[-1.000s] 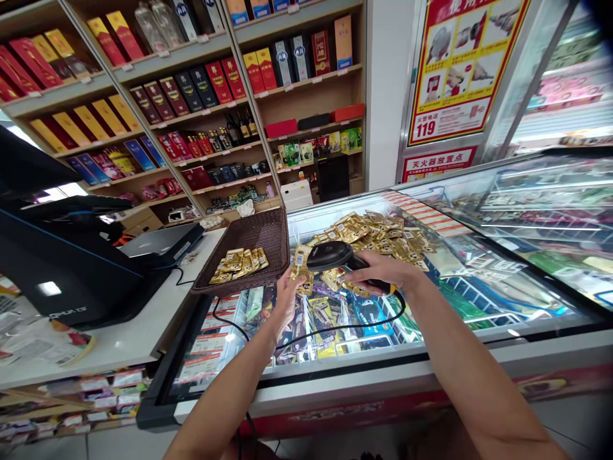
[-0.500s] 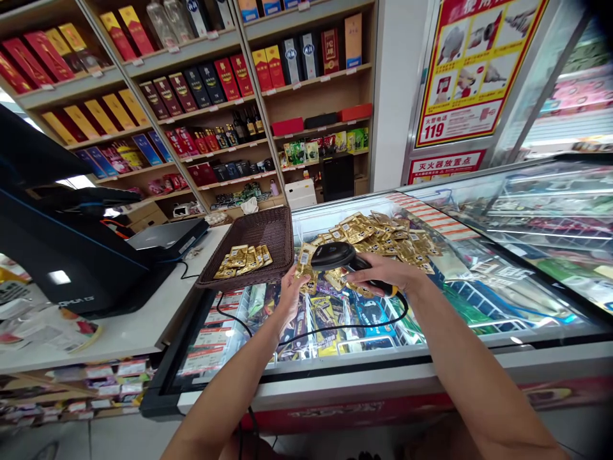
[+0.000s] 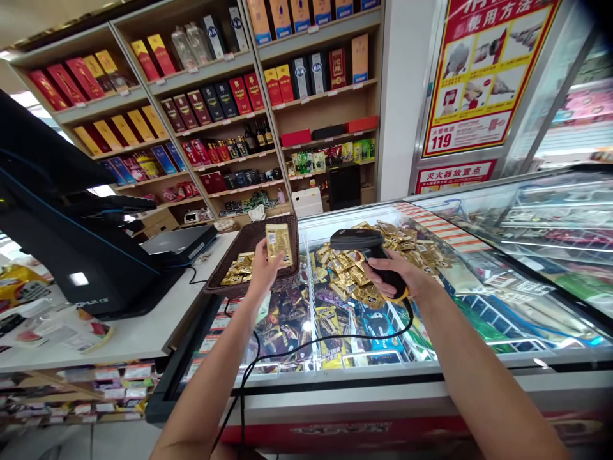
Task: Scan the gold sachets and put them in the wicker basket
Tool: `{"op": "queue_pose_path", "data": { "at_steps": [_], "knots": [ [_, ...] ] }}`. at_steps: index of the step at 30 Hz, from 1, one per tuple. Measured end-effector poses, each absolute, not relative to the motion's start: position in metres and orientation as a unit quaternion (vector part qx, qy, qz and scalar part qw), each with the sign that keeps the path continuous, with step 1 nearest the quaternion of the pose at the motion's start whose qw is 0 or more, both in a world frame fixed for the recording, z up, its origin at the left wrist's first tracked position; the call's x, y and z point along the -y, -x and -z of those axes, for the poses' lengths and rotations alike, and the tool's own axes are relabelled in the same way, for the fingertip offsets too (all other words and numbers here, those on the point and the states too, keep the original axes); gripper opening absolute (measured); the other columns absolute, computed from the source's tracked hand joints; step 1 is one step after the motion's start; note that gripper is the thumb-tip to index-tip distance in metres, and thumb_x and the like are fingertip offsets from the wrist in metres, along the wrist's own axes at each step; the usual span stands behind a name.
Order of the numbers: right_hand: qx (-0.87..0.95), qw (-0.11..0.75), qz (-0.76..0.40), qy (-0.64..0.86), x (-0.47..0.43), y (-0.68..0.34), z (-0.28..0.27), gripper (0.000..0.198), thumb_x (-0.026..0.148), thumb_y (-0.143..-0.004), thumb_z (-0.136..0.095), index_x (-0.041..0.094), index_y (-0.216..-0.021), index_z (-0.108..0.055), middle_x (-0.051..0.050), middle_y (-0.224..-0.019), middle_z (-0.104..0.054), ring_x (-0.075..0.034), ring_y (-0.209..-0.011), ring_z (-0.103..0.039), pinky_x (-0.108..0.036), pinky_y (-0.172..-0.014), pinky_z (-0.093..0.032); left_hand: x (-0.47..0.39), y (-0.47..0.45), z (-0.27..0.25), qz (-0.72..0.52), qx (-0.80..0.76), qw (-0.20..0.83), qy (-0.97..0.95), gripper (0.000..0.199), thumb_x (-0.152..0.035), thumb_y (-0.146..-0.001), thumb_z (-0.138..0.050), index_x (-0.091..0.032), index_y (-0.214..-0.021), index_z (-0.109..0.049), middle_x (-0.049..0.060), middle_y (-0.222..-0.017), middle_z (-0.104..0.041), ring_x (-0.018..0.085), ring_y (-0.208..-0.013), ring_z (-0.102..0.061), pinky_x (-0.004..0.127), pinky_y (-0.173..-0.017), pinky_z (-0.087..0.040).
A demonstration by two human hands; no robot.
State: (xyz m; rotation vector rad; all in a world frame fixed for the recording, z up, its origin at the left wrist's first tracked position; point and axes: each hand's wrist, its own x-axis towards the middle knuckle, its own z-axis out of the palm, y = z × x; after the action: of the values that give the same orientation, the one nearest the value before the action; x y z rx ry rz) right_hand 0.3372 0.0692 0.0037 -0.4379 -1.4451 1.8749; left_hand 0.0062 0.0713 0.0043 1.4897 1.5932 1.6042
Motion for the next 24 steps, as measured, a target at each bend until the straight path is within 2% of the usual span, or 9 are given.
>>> {"op": "queue_pose_path", "data": {
  "at_steps": [4,7,10,12,14,16,19,21,24],
  "knots": [
    [0.558,0.36,-0.726,0.178,-0.068,-0.335,-0.007,0.022,0.036,-0.084,-0.068,0.018,-0.083,-0.055,0.006,-0.059,-0.051,-0.003,-0.034,-0.037,-0.018,-0.033,-0.033,-0.098,0.042,-0.014,-0.361,-0.774,0.098,-0.511,0.039,-0.024,-0.081,-0.066,-0.016,-0.118,-0.056,0.013,-0.111,-0.068,0.025,-0.097,-0.066,0.031,-0.077,-0.049],
    [0.552,0.36,-0.731,0.177,-0.068,-0.335,-0.01,0.024,0.039,-0.083,-0.069,0.018,-0.083,-0.056,0.006,-0.056,-0.05,-0.004,-0.033,-0.038,-0.017,-0.033,-0.032,-0.106,0.055,-0.017,-0.245,-0.826,0.06,-0.504,0.036,-0.022,-0.07,-0.075,-0.014,-0.103,-0.062,0.019,-0.108,-0.068,0.035,-0.106,-0.062,0.037,-0.083,-0.046],
    [0.55,0.38,-0.723,0.174,-0.071,-0.336,-0.013,0.029,0.04,-0.082,-0.069,0.018,-0.074,-0.054,0.006,-0.055,-0.049,-0.004,-0.034,-0.038,-0.018,-0.032,-0.031,-0.111,0.044,-0.015,-0.244,-0.821,-0.01,-0.517,0.049,-0.024,-0.068,-0.076,-0.011,-0.113,-0.06,0.027,-0.127,-0.055,0.044,-0.123,-0.047,0.049,-0.096,-0.038],
    [0.54,0.414,-0.709,0.185,-0.075,-0.337,-0.014,0.032,0.041,-0.081,-0.069,0.018,-0.07,-0.052,0.006,-0.055,-0.049,-0.004,-0.034,-0.039,-0.019,-0.032,-0.032,-0.117,0.026,-0.011,-0.264,-0.77,-0.079,-0.576,0.048,-0.028,-0.075,-0.07,-0.012,-0.119,-0.058,0.026,-0.134,-0.049,0.042,-0.129,-0.041,0.051,-0.103,-0.031],
    [0.505,0.466,-0.698,0.202,-0.08,-0.337,-0.015,0.03,0.042,-0.08,-0.07,0.018,-0.073,-0.053,0.006,-0.056,-0.05,-0.005,-0.035,-0.04,-0.019,-0.032,-0.032,-0.124,0.001,-0.008,-0.291,-0.689,-0.104,-0.656,0.037,-0.029,-0.081,-0.063,-0.014,-0.115,-0.062,0.021,-0.129,-0.054,0.036,-0.127,-0.044,0.048,-0.105,-0.031],
    [0.45,0.517,-0.695,0.215,-0.086,-0.338,-0.016,0.029,0.043,-0.078,-0.072,0.02,-0.081,-0.055,0.007,-0.057,-0.051,-0.005,-0.034,-0.04,-0.019,-0.031,-0.032,-0.132,-0.03,-0.005,-0.322,-0.621,-0.064,-0.712,0.025,-0.028,-0.082,-0.061,-0.017,-0.104,-0.067,0.016,-0.117,-0.061,0.031,-0.117,-0.052,0.044,-0.103,-0.035],
    [0.377,0.57,-0.697,0.218,-0.094,-0.341,-0.016,0.032,0.045,-0.075,-0.073,0.021,-0.086,-0.054,0.009,-0.056,-0.05,-0.005,-0.034,-0.039,-0.019,-0.032,-0.034,-0.144,-0.077,0.0,-0.355,-0.57,0.052,-0.739,0.014,-0.031,-0.081,-0.063,-0.02,-0.086,-0.071,0.011,-0.097,-0.067,0.026,-0.093,-0.062,0.037,-0.086,-0.046],
    [0.348,0.592,-0.696,0.209,-0.099,-0.343,-0.015,0.033,0.045,-0.075,-0.073,0.021,-0.086,-0.053,0.009,-0.056,-0.049,-0.005,-0.034,-0.039,-0.02,-0.033,-0.035,-0.153,-0.106,0.004,-0.364,-0.564,0.118,-0.731,0.014,-0.034,-0.08,-0.064,-0.021,-0.078,-0.071,0.009,-0.086,-0.069,0.025,-0.082,-0.063,0.034,-0.077,-0.047],
    [0.33,0.609,-0.693,0.2,-0.103,-0.346,-0.014,0.035,0.046,-0.073,-0.073,0.021,-0.085,-0.052,0.009,-0.055,-0.049,-0.005,-0.035,-0.039,-0.02,-0.033,-0.034,-0.17,-0.139,0.014,-0.396,-0.596,0.172,-0.677,0.027,-0.046,-0.076,-0.068,-0.021,-0.067,-0.065,0.011,-0.08,-0.068,0.029,-0.085,-0.063,0.034,-0.073,-0.044]
  ]
}}
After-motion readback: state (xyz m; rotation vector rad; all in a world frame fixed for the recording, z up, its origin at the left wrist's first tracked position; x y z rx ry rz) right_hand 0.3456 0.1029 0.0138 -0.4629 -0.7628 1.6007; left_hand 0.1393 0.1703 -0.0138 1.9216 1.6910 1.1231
